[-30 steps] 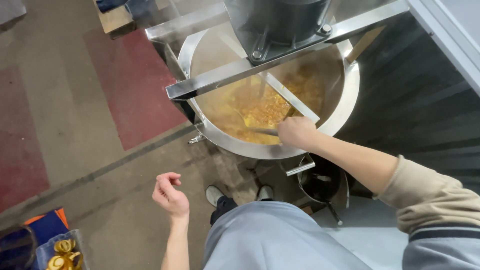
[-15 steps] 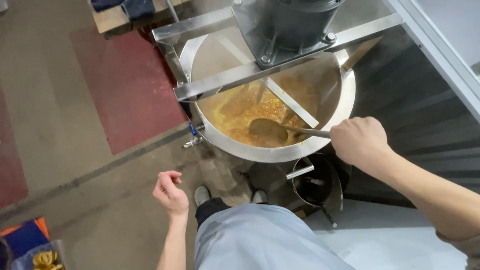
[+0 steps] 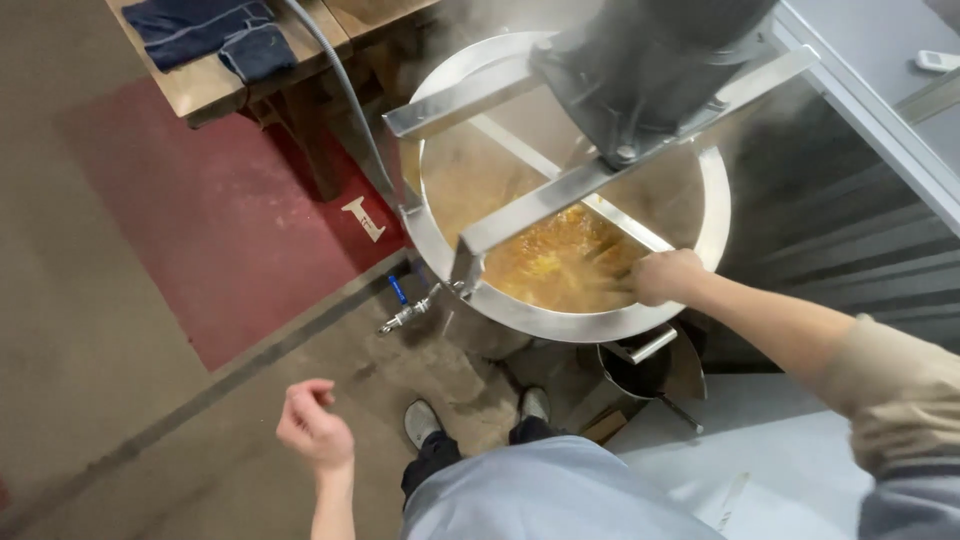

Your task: Using a long-handled strainer to scoop pulp from a large industrial vat and transferring it into a bucket.

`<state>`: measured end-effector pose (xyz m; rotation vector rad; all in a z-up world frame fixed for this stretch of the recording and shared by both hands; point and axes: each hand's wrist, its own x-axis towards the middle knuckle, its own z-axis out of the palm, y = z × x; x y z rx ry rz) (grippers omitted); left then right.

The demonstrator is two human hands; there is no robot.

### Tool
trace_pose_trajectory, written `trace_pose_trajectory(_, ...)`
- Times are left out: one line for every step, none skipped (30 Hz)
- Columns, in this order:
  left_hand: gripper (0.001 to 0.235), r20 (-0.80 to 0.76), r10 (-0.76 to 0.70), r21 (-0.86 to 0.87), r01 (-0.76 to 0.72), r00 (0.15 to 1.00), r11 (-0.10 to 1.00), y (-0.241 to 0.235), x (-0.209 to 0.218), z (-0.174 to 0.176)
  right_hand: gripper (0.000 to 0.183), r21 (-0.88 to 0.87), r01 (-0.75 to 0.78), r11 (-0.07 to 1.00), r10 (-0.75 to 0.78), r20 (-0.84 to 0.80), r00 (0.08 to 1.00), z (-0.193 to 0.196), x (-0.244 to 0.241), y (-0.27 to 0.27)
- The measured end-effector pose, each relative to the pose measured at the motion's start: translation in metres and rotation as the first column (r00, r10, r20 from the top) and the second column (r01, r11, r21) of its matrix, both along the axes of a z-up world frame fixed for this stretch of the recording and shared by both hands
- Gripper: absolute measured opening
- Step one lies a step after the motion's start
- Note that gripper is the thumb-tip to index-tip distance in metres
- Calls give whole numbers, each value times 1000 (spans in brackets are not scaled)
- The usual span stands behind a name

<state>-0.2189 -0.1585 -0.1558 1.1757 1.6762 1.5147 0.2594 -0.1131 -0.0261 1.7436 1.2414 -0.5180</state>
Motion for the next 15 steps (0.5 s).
trace_pose_trajectory(40, 9, 37, -52, -36, 999, 998, -2, -15, -8, 30, -43, 35, 998, -37, -55, 998, -11, -1, 12)
trace_pose_trajectory(40, 17, 35, -57, -34, 999, 998, -4, -30, -20, 30, -48, 37, 998, -39, -46, 998, -37, 6, 26)
trace_pose_trajectory(39, 37, 78, -48, -76, 996, 996, -7, -43, -32, 21, -183, -63, 981, 47, -93, 995, -64, 14, 39)
trace_pose_trajectory(39, 55, 125, -38, -123, 991, 992, -11, -57, -44, 14, -307, -169, 937, 127, -154, 980, -92, 22, 53)
trace_pose_trajectory(39, 60, 127, -42, -125, 990, 991, -16, -66, -47, 14, -311, -170, 935, 128, -149, 980, -84, 7, 58)
trace_pose_trajectory(41, 3, 176, -78, -175, 984, 981, -22, -76, -49, 27, -275, 29, 961, -88, -206, 975, -78, -10, 63)
trace_pose_trajectory(44, -55, 222, -112, -227, 974, 967, -29, -85, -51, 56, -250, 230, 941, -295, -266, 918, -72, -26, 67)
trace_pose_trajectory(44, -59, 224, -110, -229, 973, 967, -32, -89, -36, 56, -250, 226, 941, -292, -271, 917, -73, -36, 70)
trace_pose_trajectory(40, -182, 249, -242, -289, 951, 926, -35, -92, -21, 64, -247, 268, 931, -335, -289, 897, -73, -44, 72)
trace_pose_trajectory(37, -304, 251, -362, -355, 919, 862, -40, -93, -5, 77, -248, 312, 917, -379, -306, 873, -73, -50, 71)
trace_pose_trajectory(37, -307, 251, -362, -357, 918, 861, -39, -95, -11, 77, -250, 310, 917, -379, -309, 872, -84, -49, 75)
trace_pose_trajectory(45, -276, 324, -362, -410, 905, 837, -39, -96, -17, 78, -258, 310, 915, -383, -317, 868, -94, -48, 78)
trace_pose_trajectory(54, -244, 395, -363, -461, 886, 810, -39, -98, -22, 79, -266, 309, 913, -386, -326, 863, -104, -47, 81)
trace_pose_trajectory(54, -246, 397, -363, -464, 884, 808, -37, -95, -16, 79, -268, 306, 914, -384, -326, 864, -106, -49, 84)
trace_pose_trajectory(52, -262, 384, -377, -460, 885, 804, -35, -91, -9, 48, -253, 360, 898, -433, -360, 827, -108, -50, 86)
